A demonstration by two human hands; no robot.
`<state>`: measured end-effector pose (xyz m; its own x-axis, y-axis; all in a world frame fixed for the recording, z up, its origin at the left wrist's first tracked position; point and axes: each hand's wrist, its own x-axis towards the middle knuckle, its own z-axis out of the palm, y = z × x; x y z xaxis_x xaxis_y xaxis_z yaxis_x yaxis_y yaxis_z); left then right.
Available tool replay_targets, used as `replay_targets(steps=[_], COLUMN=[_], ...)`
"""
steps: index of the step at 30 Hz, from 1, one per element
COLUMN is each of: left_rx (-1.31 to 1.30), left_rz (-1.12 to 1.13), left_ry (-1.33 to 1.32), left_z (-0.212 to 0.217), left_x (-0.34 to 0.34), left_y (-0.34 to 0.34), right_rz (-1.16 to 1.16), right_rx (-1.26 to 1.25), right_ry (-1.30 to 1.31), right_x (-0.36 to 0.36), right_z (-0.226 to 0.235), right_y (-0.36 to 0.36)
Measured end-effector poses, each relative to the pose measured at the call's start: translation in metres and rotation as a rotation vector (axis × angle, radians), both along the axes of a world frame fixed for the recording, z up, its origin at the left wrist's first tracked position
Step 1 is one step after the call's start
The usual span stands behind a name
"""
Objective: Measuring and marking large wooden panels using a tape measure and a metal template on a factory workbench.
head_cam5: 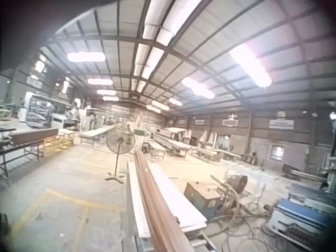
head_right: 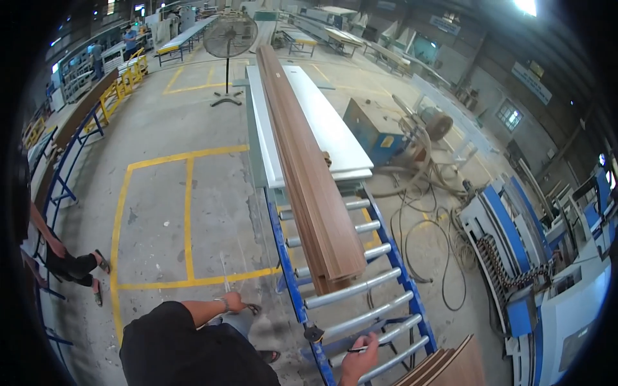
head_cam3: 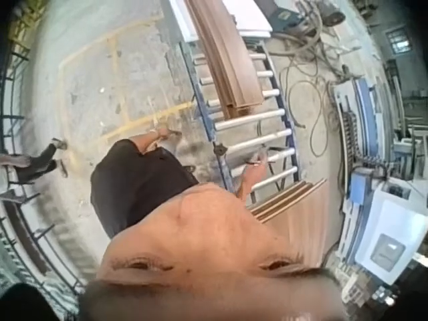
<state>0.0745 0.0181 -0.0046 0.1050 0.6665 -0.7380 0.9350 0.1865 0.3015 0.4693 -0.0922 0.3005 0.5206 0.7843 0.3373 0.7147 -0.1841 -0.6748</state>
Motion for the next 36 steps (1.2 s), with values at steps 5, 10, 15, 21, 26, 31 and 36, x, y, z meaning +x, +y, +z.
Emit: replay_targets(steps=[5, 10, 15, 21, 26, 31, 36], left_rx=[0.249, 0.067, 0.162, 0.505, 0.509, 0.702, 0.951], left_rz=[0.117, 0.005, 0.217, 0.44, 0.728, 0.407, 0.163], left_ry=[0.007, -0.22, -0.18, -0.41, -0.798, -0.801, -0.714], left_z=[-0.023, -0.016, -0.014, 0.034, 0.086, 0.19, 0.269], left_x=[-0.108, -0.149, -0.25, -0.305, -0.322, -0.266, -0.266], left_y=[0.092, 0.147, 0.261, 0.424, 0.536, 0.669, 0.787], right_rz=[0.106, 0.161, 0.042, -0.152, -0.024, -0.172, -0.111], right_rx=[0.232, 0.238, -0.179, -0.258, -0.117, -0.035, 0.058], right_ry=[-0.069, -0.279, -0.244, -0.53, -0.516, -0.628, -0.408], right_x=[-0.12, -0.197, -0.235, -0.299, -0.346, -0.37, -0.388], right_z=[0.07, 0.08, 0.067, 0.026, 0.009, 0.004, 0.016], right_y=[0.153, 0.252, 0.342, 0.381, 0.484, 0.552, 0.613])
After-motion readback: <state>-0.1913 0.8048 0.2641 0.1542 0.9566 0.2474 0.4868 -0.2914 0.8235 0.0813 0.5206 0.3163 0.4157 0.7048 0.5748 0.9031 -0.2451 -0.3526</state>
